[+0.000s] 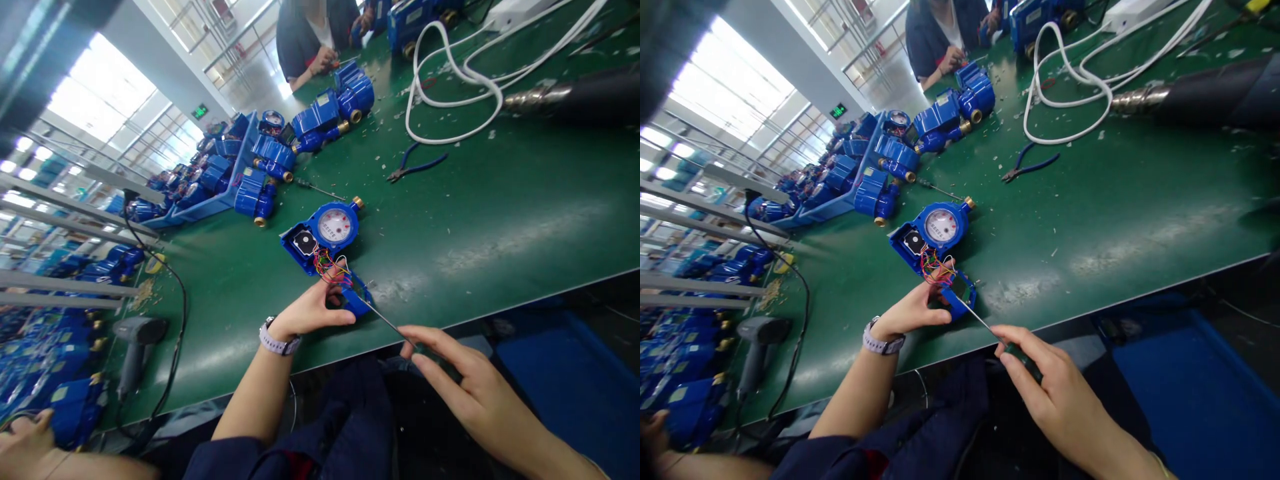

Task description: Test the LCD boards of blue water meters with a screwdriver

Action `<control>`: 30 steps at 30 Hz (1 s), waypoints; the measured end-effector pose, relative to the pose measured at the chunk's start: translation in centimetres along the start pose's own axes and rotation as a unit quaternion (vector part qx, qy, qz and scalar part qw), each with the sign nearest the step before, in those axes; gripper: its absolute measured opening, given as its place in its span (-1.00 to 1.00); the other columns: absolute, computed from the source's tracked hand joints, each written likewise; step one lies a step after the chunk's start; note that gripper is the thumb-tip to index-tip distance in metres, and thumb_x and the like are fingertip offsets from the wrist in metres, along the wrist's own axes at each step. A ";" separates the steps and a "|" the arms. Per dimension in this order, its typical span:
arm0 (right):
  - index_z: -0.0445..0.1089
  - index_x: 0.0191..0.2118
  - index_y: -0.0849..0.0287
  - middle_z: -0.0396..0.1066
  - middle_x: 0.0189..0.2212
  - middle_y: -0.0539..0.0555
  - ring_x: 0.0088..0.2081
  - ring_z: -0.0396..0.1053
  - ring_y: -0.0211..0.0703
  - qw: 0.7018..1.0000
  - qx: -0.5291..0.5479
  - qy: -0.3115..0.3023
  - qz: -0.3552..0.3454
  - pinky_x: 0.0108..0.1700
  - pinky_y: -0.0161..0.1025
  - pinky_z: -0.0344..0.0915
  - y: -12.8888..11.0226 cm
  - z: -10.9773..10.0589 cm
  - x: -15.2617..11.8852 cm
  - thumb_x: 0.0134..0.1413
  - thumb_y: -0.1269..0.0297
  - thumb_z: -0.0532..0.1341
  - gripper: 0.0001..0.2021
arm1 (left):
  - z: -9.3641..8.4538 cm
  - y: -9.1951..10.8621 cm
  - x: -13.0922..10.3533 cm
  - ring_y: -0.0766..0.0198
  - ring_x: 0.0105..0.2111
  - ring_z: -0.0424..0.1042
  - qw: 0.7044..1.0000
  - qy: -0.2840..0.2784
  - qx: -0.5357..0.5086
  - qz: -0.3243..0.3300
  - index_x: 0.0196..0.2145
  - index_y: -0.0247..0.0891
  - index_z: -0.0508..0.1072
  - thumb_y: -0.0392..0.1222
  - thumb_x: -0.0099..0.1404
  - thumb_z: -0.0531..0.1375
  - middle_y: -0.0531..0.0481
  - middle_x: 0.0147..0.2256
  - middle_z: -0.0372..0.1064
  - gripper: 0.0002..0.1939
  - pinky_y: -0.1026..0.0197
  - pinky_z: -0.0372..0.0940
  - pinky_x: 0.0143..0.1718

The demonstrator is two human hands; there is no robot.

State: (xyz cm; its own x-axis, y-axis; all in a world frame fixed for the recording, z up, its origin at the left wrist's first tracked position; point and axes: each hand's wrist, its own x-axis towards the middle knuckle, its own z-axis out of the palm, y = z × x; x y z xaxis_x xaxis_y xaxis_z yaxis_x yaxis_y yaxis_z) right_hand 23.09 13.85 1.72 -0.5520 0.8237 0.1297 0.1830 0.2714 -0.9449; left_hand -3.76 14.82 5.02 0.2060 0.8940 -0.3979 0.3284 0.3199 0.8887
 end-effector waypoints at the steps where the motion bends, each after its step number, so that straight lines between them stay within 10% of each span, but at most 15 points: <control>1: 0.42 -0.02 0.10 0.53 -0.21 0.00 -0.20 0.53 -0.27 1.000 -0.002 -0.003 -0.003 -0.13 -0.41 0.48 0.1 0.0 0.1 0.34 0.27 0.10 -0.79 | 0.1 0.2 0.2 -0.07 0.05 0.39 1.000 0.004 0.004 -0.006 0.38 -0.21 -0.08 0.04 0.06 0.42 -0.26 0.13 0.32 0.10 -0.11 0.29 0.08; 8: 0.39 0.06 0.04 0.49 -0.10 0.02 -0.09 0.50 -0.27 0.998 -0.045 0.001 -0.046 -0.05 -0.44 0.45 0.5 -0.3 0.3 0.32 0.34 0.13 -0.75 | 0.1 0.3 0.8 -0.08 0.14 0.34 0.999 0.010 0.022 0.024 0.22 -0.22 0.17 -0.06 0.03 0.46 -0.23 0.12 0.35 -0.12 -0.13 0.18 0.23; 30: 0.39 0.18 -0.12 0.50 -0.05 -0.07 -0.18 0.54 -0.14 0.974 -0.136 -0.128 -0.125 -0.24 -0.32 0.57 1.0 -4.4 4.0 0.38 0.24 0.09 -0.66 | -0.7 -2.1 2.1 -0.12 0.22 0.29 0.982 -0.073 -0.100 0.142 0.21 -0.02 0.11 -0.30 -0.03 0.51 -0.22 0.24 0.20 -0.04 -0.22 0.17 0.26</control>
State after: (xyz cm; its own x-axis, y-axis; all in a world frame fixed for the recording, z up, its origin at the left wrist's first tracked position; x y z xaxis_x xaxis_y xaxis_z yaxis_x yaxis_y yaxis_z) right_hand 24.64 19.61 2.67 -0.7854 0.5731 0.2339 0.2059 0.5983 -0.7744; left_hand -4.63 16.25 2.50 0.3979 0.9062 -0.1427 0.0537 0.1323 0.9898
